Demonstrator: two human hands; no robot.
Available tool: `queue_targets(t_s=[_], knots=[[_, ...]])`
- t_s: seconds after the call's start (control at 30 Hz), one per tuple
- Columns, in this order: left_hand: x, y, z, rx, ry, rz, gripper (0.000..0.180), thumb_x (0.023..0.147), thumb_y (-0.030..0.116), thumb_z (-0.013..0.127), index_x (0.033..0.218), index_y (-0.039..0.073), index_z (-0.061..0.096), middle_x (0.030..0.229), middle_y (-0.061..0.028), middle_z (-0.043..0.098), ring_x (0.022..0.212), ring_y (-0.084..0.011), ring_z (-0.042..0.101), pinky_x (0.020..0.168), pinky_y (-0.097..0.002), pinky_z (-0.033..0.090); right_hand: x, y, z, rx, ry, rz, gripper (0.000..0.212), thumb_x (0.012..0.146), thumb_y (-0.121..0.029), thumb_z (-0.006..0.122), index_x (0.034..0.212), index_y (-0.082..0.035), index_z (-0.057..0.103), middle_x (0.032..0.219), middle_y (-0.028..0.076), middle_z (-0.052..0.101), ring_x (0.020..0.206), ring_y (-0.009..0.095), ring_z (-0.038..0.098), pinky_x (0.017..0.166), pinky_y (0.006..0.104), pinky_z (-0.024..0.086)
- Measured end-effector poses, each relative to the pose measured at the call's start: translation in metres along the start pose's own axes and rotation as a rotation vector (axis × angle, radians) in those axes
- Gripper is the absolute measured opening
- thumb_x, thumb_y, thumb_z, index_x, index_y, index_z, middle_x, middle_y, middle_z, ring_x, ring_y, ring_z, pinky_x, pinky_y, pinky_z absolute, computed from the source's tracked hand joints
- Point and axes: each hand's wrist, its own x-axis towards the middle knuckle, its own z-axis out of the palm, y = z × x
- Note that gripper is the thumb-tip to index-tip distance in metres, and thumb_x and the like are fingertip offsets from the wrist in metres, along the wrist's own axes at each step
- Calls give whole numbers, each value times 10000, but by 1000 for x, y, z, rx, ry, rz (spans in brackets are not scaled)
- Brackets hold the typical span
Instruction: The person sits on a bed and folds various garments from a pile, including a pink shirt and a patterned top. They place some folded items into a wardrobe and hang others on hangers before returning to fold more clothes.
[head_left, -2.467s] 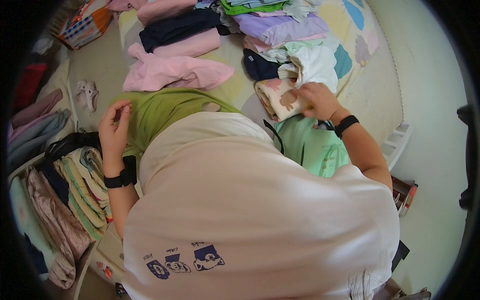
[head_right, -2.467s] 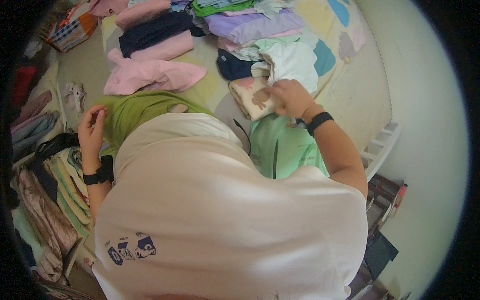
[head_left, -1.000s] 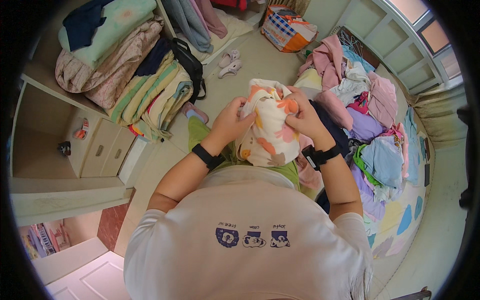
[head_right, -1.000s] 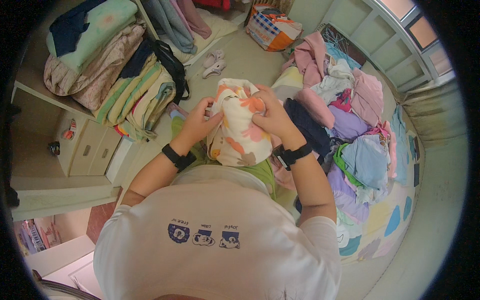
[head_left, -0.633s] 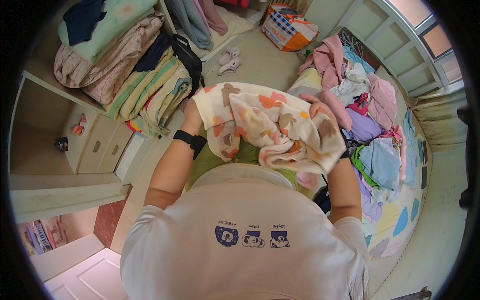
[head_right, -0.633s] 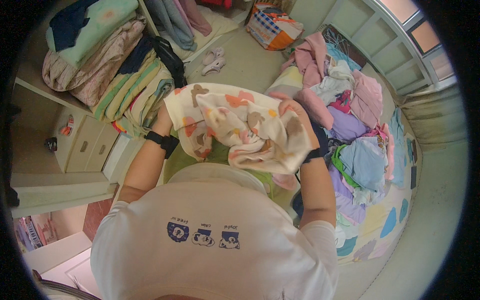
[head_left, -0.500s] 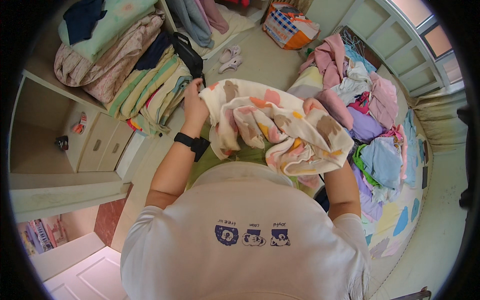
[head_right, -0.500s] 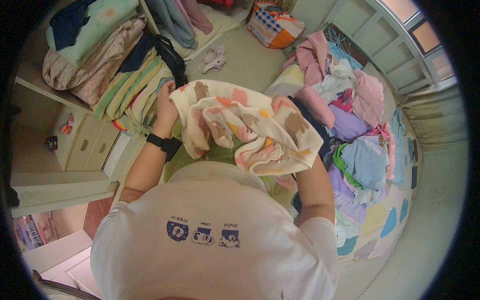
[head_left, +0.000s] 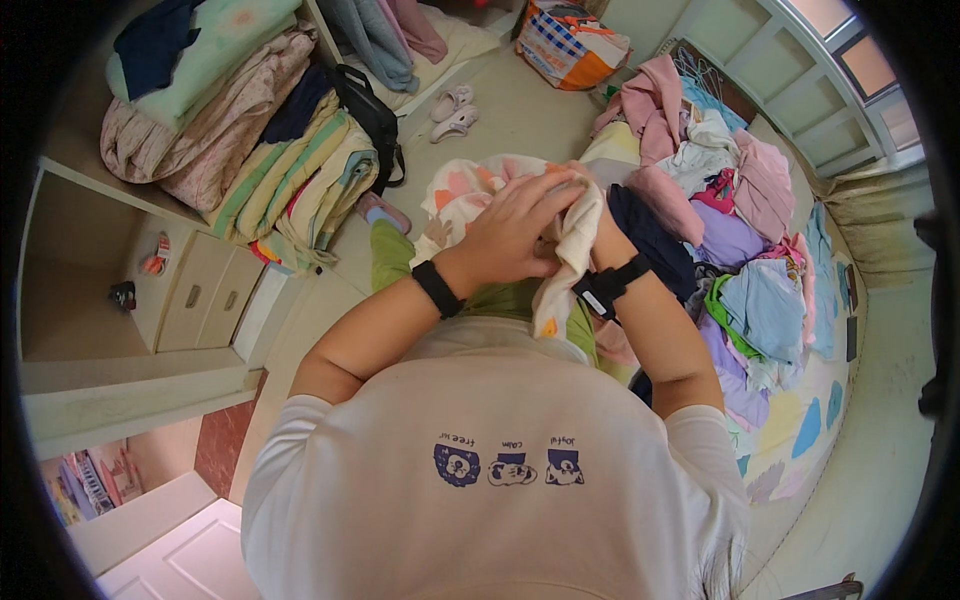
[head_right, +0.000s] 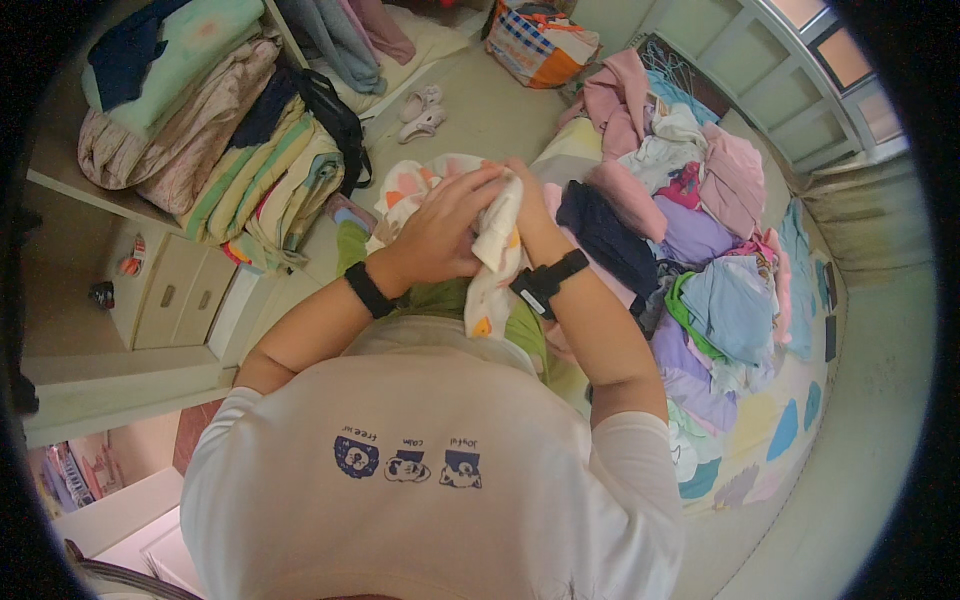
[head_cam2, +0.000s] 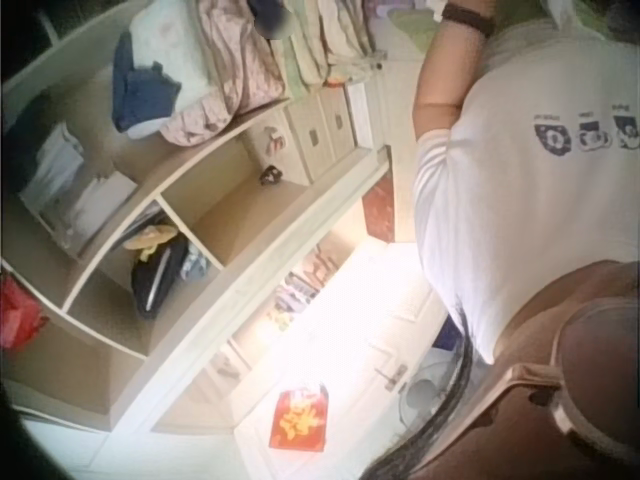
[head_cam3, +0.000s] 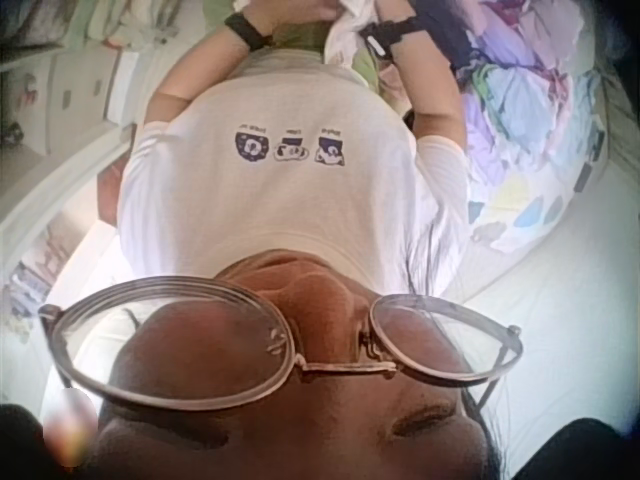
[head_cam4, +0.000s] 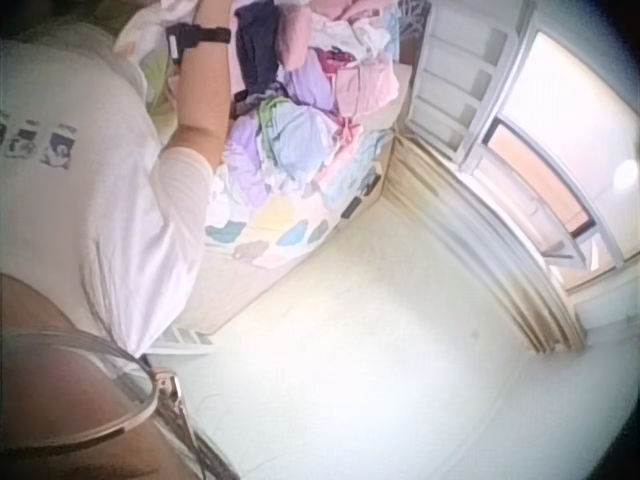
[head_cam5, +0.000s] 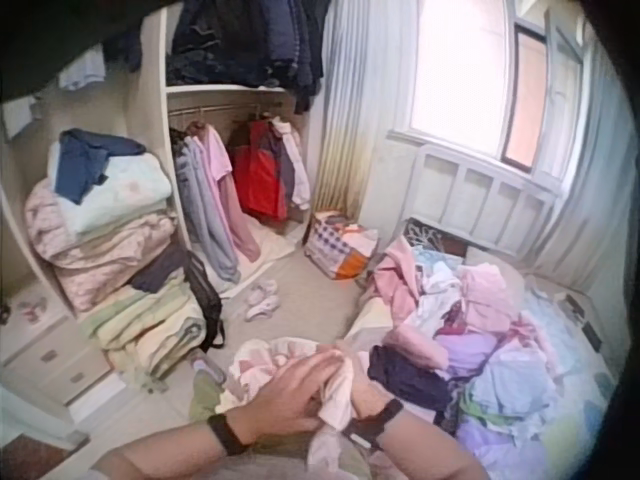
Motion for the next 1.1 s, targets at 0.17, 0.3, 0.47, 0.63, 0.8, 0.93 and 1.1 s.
queue_targets(t_s=[0.17,0.3,0.47,0.63,0.8,0.93,1.1], knots=[[17,-4,-7,102,68,-197,473,767,287,724,1166,82,574,1160,-147,603,1056,-357,575,904,-450,455,9,-30,5,-234,-8,-33,198,947,-186,572,1046,-17,552,935,59,602,855,156,578,765,284,483],[48,-36,-64,204,356,-556,384,856,339,657,1081,45,556,977,-207,632,917,-419,600,773,-434,483,36,-63,18,-29,146,129,403,885,-208,654,1196,8,513,1012,86,592,952,201,570,879,307,455],[72,-50,-128,529,512,-545,402,844,438,640,977,72,539,1000,-170,602,907,-401,600,739,-471,487,42,-113,59,-593,-30,-328,946,701,-406,794,1419,12,339,1296,243,498,1222,345,493,1028,416,383],[71,-44,-161,686,589,-586,366,841,381,646,964,55,533,1001,-186,587,940,-405,580,741,-471,468,50,-137,102,-551,-24,-421,930,708,-377,776,1422,24,334,1362,258,474,1271,366,478,1070,439,360],[55,-55,-193,700,482,-613,419,813,388,696,991,41,544,1003,-174,610,910,-381,611,723,-467,503,82,-133,100,-857,-160,-104,447,804,-269,688,1189,-70,582,911,129,678,874,237,665,801,387,492],[33,-71,-224,359,301,-573,424,828,337,708,1101,27,611,996,-153,671,905,-290,653,775,-383,508,147,-131,71,-369,43,-52,217,888,-112,559,1087,-45,617,888,116,673,795,129,639,656,278,481],[11,-99,-249,145,76,-698,361,826,263,719,1088,23,654,953,-104,707,838,-182,668,770,-329,516,184,-112,64,-312,18,-29,243,919,-85,472,1115,-38,607,945,58,635,823,127,575,703,274,457]])
